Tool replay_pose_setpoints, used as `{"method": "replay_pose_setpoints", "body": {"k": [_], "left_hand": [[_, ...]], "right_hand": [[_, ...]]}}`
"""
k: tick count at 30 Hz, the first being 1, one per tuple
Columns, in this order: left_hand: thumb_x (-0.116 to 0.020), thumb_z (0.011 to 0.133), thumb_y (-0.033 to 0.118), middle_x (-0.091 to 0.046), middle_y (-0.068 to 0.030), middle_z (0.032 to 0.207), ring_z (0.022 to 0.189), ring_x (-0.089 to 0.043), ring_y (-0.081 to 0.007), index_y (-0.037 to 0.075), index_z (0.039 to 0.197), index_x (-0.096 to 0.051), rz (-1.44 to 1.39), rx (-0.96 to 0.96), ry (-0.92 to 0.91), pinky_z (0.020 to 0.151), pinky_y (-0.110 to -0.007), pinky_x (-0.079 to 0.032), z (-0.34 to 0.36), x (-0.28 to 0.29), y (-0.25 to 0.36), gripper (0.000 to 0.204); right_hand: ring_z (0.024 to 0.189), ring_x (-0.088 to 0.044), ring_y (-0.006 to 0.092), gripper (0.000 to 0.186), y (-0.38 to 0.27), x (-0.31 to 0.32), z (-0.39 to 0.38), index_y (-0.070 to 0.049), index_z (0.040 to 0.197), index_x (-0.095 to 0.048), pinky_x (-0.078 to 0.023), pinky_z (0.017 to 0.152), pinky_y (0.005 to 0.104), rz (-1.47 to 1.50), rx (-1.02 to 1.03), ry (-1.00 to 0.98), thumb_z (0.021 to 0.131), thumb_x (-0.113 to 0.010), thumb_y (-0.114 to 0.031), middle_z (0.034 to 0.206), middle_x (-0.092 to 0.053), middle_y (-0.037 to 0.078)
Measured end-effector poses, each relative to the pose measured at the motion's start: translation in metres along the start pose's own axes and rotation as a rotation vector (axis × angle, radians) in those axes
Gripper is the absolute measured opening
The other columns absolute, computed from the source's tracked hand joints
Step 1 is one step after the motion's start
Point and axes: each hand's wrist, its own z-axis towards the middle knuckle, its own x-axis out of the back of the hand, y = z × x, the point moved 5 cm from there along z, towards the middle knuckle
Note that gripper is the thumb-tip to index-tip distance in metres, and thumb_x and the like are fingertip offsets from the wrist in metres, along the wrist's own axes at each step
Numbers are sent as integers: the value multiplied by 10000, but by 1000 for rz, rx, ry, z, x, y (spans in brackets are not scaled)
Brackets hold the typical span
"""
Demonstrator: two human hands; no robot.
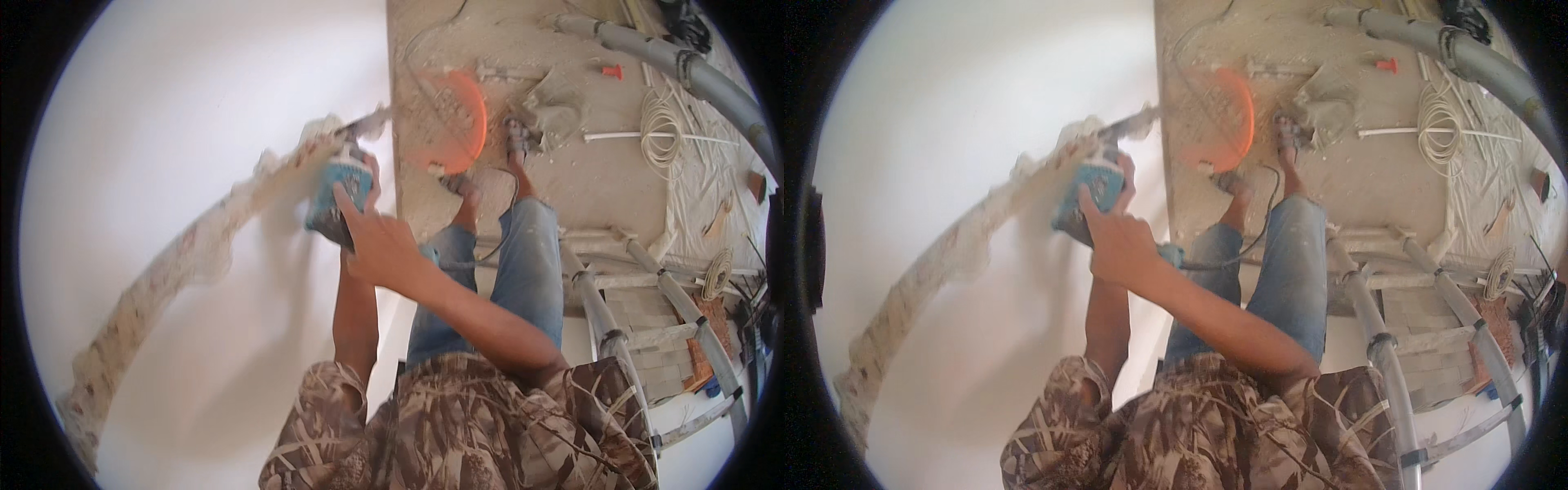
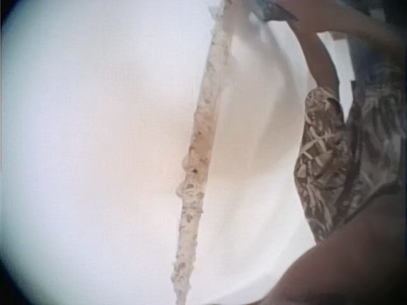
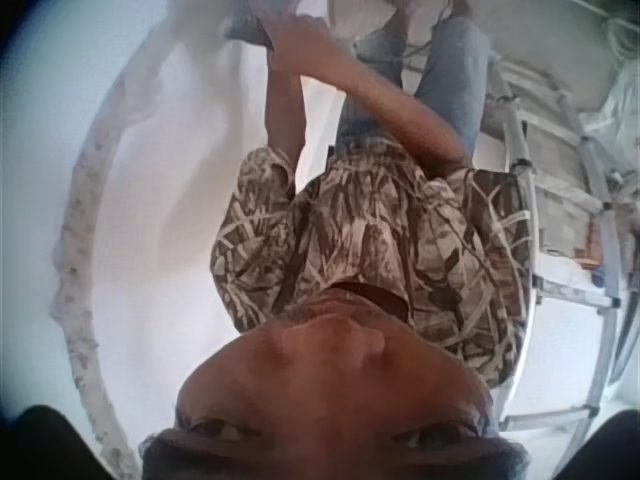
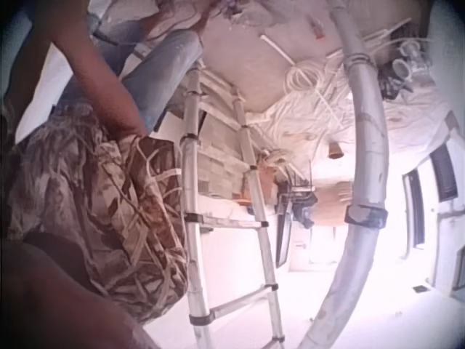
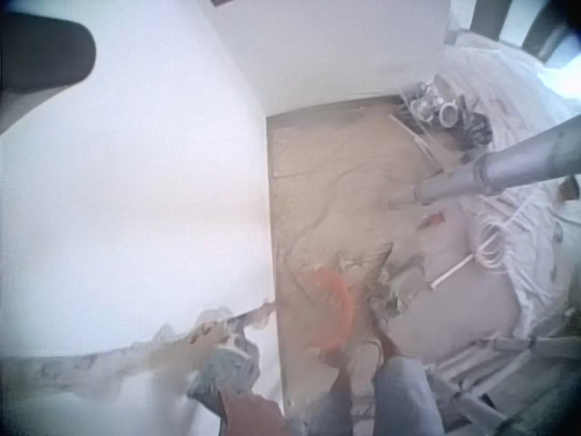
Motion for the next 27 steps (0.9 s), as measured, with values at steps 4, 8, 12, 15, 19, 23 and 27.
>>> {"method": "replay_pose_setpoints", "body": {"k": [4,8,12,15,19,23,27], "left_hand": [[-759,773,649,-512,-188,1274,1187,-543,-335,106,1279,-545,-28,-13,-18,942,-497,-545,14,38,-19,772],[-762,770,650,-510,-184,1278,1188,-542,-333,106,1280,-542,-64,-38,-23,936,-495,-547,-10,59,-43,778],[-739,780,669,-507,-175,1303,1179,-552,-315,121,1267,-553,89,-26,-51,915,-477,-556,-26,37,-65,756],[-714,793,687,-515,-179,1302,1164,-571,-315,123,1271,-554,92,-130,13,907,-472,-560,-45,17,-67,757],[-694,800,706,-533,-184,1289,1154,-587,-329,118,1311,-534,-3,-148,-35,911,-483,-560,-53,6,-65,795],[-544,878,736,-608,-164,1160,1054,-643,-315,96,1266,-571,86,-178,46,836,-479,-591,-52,3,-61,749],[-486,893,764,-645,-172,1119,1002,-679,-324,86,1247,-593,129,-154,51,788,-485,-613,-55,22,-45,772]], "right_hand": [[879,-657,428,936,39,18,-39,-125,1585,-236,-520,734,525,31,-79,-68,757,-673,-124,963,-629,239],[944,-641,439,970,45,42,-95,-176,1593,-240,-530,804,508,58,-95,-164,736,-685,-96,1045,-622,226],[913,-619,384,1026,41,52,-124,-229,1606,-231,-527,750,483,115,-99,-163,710,-715,-97,908,-576,156],[881,-614,370,1039,33,53,-130,-211,1600,-250,-527,732,475,162,-26,-119,688,-730,-81,890,-564,146],[835,-610,357,1036,26,51,-130,-187,1591,-277,-525,710,467,165,7,-96,672,-741,-71,872,-551,137],[801,-606,348,1032,26,43,-128,-185,1586,-292,-525,701,460,138,11,-71,668,-749,-72,866,-547,134],[799,-605,342,1036,24,26,-126,-182,1586,-292,-526,700,458,112,-1,-94,666,-756,-72,859,-543,132]]}}
